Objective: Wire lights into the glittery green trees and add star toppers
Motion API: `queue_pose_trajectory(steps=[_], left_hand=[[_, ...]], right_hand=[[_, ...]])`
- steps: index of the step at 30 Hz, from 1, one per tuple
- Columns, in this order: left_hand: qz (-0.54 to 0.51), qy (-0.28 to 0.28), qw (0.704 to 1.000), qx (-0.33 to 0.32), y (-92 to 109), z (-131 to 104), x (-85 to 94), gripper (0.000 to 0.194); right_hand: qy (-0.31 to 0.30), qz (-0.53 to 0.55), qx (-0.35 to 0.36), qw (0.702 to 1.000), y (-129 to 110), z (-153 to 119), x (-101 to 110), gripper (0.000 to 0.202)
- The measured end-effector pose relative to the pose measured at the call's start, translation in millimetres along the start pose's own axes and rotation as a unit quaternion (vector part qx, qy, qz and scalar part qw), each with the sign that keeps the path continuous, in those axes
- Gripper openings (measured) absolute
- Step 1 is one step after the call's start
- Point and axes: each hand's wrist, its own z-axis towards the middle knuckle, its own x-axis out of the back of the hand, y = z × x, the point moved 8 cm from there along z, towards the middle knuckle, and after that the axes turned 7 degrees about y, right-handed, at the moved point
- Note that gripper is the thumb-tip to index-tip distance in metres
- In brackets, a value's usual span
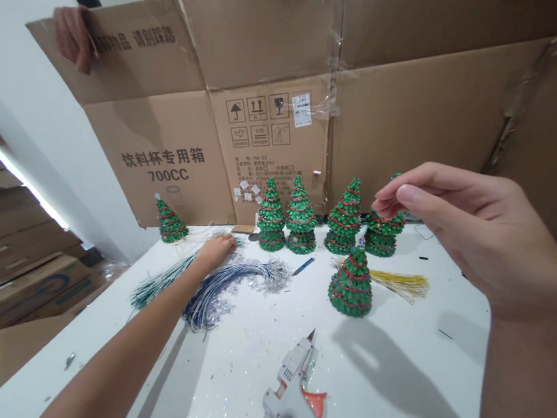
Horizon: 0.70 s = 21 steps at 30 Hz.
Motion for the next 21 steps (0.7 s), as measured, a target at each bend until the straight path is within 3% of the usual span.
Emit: queue_pose_trajectory(steps=[5, 12, 21], left_hand=[[-0.027, 0.038, 0.999, 0.003, -0.1, -3.5, 10.1, 0.035], [-0.087, 0.149, 0.978, 0.118, -26.3, -3.3, 30.3, 0.038], [-0.212, 0.337, 0.893, 0.209, -62.6, 6.1, 108.8, 0.038]], right_hand=[[-0.009, 0.006, -0.004, 1.000, 2.8, 0.6, -0.2, 0.011], [-0.007, 0.000, -0.003, 1.000, 4.5, 2.0, 1.0, 0.012], [0.009, -0.015, -0.008, 1.000, 5.0, 1.2, 2.2, 0.015]])
